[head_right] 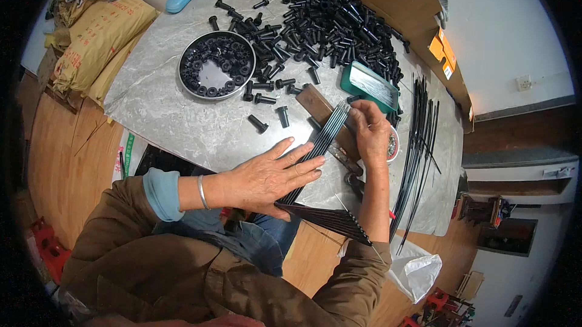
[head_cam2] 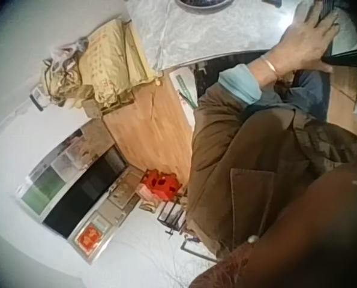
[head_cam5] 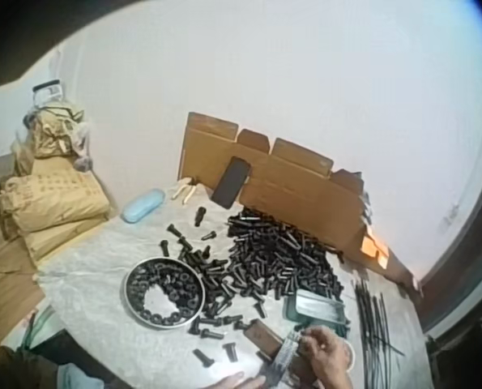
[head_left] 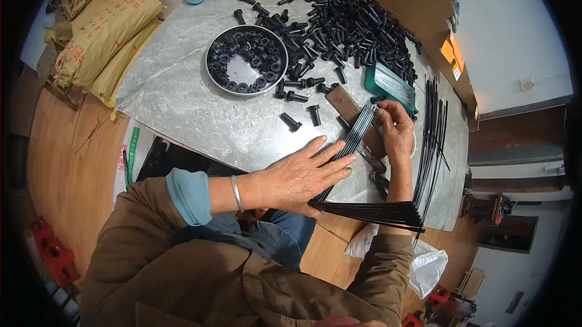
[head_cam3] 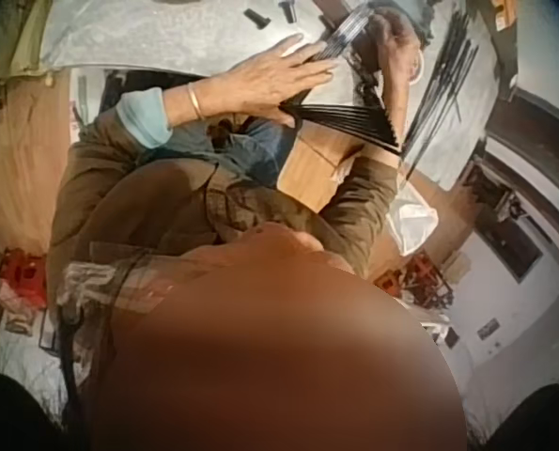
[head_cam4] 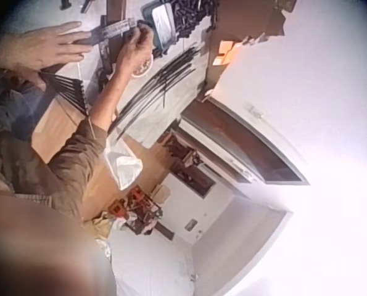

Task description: Assembling plastic components onto metal rods and securing them using manual tools on a workbench.

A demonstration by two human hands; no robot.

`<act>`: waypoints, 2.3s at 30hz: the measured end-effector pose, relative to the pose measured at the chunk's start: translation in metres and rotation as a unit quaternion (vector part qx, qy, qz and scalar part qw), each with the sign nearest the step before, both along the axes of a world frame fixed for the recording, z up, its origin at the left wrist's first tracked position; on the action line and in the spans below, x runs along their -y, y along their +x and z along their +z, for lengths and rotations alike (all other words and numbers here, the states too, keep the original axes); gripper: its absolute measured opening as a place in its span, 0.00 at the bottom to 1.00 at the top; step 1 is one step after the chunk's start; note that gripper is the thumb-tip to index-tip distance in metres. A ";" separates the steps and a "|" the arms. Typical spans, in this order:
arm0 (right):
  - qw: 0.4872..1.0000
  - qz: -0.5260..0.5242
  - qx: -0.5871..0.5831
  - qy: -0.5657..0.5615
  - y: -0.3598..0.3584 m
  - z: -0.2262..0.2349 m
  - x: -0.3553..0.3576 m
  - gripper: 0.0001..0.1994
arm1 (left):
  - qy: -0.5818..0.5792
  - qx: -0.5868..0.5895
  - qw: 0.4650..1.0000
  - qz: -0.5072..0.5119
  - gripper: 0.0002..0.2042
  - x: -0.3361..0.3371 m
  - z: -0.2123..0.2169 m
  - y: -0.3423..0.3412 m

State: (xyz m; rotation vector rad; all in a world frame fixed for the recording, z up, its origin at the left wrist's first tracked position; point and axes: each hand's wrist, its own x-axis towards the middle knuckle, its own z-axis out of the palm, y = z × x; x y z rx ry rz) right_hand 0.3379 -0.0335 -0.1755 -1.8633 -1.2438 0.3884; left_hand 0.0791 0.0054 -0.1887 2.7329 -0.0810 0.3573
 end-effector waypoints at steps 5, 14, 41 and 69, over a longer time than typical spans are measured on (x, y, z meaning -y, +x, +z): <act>0.969 -0.059 0.236 0.037 -0.007 0.008 0.010 0.10 | 0.006 0.003 1.000 0.005 0.46 0.000 0.000 -0.001; 0.956 -0.009 0.283 -0.081 0.007 0.021 0.034 0.05 | -0.012 0.018 1.000 0.000 0.44 0.000 -0.001 -0.001; 0.929 -0.082 0.306 -0.192 0.052 0.028 -0.067 0.08 | 0.002 0.008 1.000 -0.017 0.45 0.008 0.002 -0.011; 0.998 -0.025 0.059 -0.027 0.009 0.002 0.024 0.06 | -0.009 0.002 1.000 -0.021 0.44 0.010 0.000 -0.008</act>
